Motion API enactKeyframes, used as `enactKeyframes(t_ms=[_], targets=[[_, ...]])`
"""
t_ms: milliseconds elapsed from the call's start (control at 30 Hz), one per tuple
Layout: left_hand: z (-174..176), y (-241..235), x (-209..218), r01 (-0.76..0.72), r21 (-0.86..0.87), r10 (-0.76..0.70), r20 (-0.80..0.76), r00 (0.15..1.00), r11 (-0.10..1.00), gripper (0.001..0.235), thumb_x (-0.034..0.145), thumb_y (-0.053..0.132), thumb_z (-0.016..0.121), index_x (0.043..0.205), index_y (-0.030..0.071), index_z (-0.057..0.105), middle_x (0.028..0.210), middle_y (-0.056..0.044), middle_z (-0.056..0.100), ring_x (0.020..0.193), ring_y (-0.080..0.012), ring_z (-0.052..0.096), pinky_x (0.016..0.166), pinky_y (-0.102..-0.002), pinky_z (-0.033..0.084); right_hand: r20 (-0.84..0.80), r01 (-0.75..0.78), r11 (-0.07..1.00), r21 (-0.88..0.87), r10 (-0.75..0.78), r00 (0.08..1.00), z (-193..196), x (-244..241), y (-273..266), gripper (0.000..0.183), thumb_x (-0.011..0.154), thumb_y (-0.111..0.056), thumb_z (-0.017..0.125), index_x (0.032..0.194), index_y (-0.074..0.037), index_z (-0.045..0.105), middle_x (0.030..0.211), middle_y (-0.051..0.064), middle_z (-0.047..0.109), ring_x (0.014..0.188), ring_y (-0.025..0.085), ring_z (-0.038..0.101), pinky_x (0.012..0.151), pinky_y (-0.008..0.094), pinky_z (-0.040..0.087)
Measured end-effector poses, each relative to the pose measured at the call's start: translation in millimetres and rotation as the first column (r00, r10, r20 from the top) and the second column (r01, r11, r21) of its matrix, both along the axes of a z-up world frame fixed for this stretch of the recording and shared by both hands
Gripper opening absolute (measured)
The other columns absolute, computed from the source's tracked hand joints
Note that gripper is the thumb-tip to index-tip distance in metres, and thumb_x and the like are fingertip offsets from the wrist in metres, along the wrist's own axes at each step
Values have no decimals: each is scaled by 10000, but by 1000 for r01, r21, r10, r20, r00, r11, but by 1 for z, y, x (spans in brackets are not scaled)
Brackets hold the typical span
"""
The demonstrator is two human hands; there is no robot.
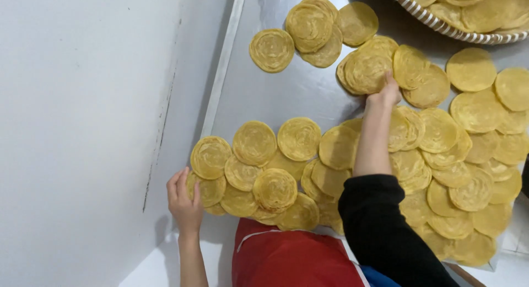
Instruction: Arranging thin circular flatbreads from a large wicker basket onto a metal counter.
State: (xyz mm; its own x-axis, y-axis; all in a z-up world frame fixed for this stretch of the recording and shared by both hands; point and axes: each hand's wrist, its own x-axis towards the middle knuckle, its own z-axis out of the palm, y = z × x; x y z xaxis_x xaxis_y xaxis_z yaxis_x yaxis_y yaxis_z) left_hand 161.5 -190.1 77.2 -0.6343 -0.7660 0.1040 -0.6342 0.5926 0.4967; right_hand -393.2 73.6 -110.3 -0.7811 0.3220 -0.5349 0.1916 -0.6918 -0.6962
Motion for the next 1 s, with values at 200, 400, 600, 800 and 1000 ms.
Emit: enactKeyframes(t_ms=[200,400,600,800,1000], targets=[[1,15,-6,77,-116,-76,12,997,990,354,982,94,697,1329,37,655,1308,-128,603,1179,-279,650,980,-388,567,131,-237,969,-68,244,961,18,-33,13,411,893,-67,721,1277,-21,583,1207,204,714,1018,401,742,822,643,642],[9,27,-2,194,-190,-184,67,981,962,324,934,117,743,1247,53,692,1278,-111,629,1149,-283,657,944,-410,563,-207,-362,722,589,568,796,28,-8,4,463,955,-29,801,1330,-30,530,1265,149,722,1092,274,727,927,419,632],[10,25,10,124,-135,-124,10,992,983,294,969,115,739,1253,46,703,1275,-94,644,1145,-256,661,924,-395,553,-113,-54,175,983,809,576,150,167,-74,253,1005,-62,765,1179,-30,584,969,111,730,845,214,713,763,381,584],[-14,31,-18,140,-157,-149,-42,988,978,295,962,178,715,1239,79,690,1228,-71,684,1146,-261,668,984,-425,554,351,126,-355,926,935,52,126,222,-102,338,944,-314,777,1156,-96,627,1028,143,726,920,367,709,746,467,543],[-27,5,-141,3,648,-59,65,996,762,772,924,334,694,1551,71,328,1472,-154,545,1366,-278,520,1108,-482,412,12,471,-165,866,951,310,101,175,-130,651,912,-288,815,1386,42,516,1229,239,651,1046,408,670,813,411,590]])
